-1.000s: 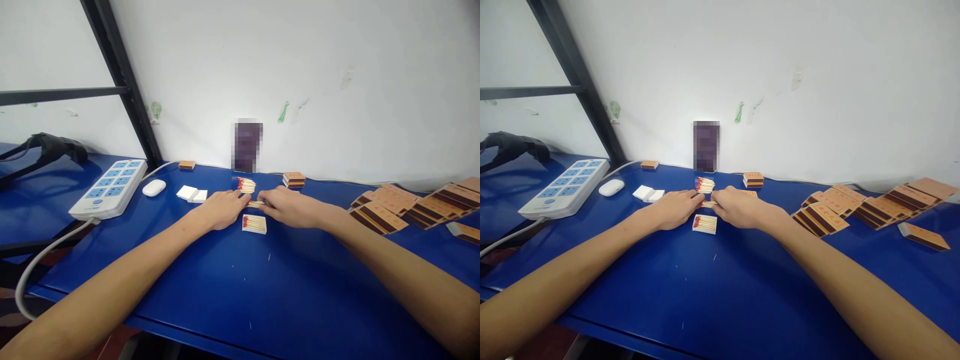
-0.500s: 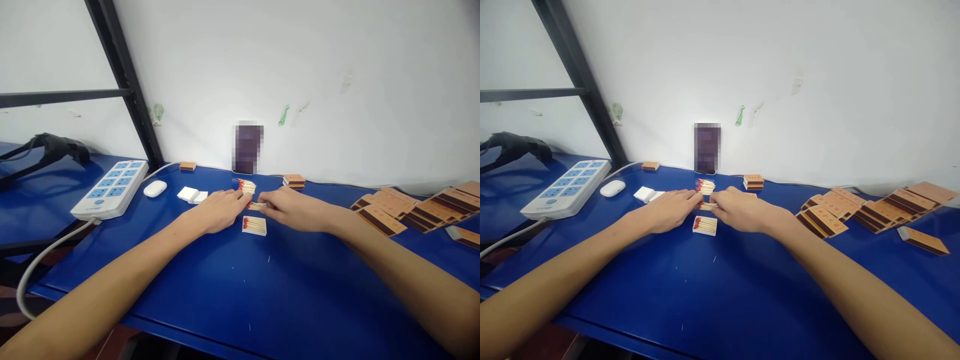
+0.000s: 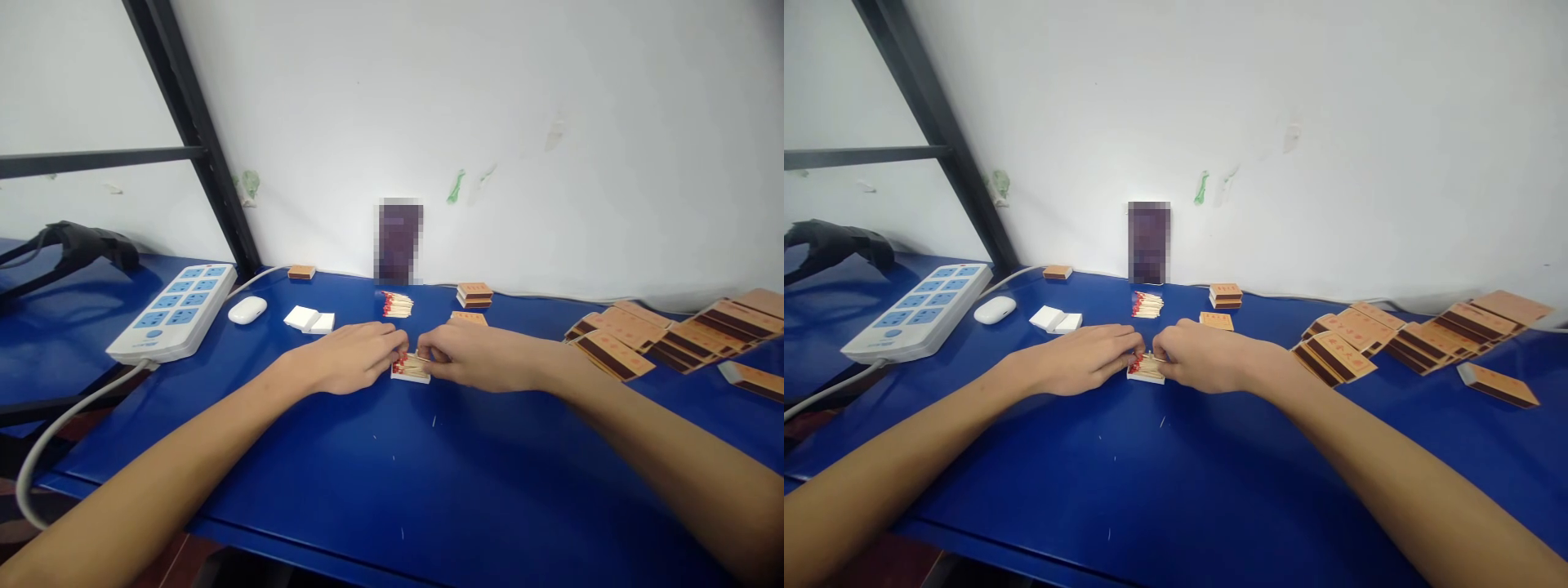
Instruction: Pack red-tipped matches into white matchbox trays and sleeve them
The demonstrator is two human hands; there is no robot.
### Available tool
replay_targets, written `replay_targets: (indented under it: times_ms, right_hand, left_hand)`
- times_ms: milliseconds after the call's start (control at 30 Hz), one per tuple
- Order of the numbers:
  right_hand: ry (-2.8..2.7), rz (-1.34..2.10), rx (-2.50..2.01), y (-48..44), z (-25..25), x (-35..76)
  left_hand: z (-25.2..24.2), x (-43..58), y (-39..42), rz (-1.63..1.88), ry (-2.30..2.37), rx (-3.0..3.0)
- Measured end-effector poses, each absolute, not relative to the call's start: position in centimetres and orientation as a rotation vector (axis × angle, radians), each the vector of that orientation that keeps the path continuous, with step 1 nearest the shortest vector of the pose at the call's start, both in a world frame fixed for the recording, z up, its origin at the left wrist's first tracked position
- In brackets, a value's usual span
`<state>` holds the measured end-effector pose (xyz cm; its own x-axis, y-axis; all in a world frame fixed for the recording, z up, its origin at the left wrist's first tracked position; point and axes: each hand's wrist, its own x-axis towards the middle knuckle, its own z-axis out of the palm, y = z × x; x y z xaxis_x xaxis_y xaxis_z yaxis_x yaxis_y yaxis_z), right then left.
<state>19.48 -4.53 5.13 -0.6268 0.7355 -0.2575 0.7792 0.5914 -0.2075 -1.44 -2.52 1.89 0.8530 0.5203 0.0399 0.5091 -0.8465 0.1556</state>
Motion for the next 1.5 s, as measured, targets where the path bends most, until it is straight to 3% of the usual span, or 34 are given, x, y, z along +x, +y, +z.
replay_targets:
  times_ms: [567, 933, 1500]
  right_hand:
    - [2.747, -0.326, 1.401, -4.1, 4.0, 18.8]
    - [2.570, -0.783, 1.385, -3.7, 5.7, 20.7]
    - [2.734, -0.675, 1.337, -3.7, 4.7, 19.5]
  left_hand:
    - [2.7, -1.4, -2.5, 0.284, 0.788, 2.887]
    - [2.7, -2.2, -2.1, 0.195, 0.845, 2.812]
    - [2.3, -2.1, -1.7, 0.449, 0.915, 2.980]
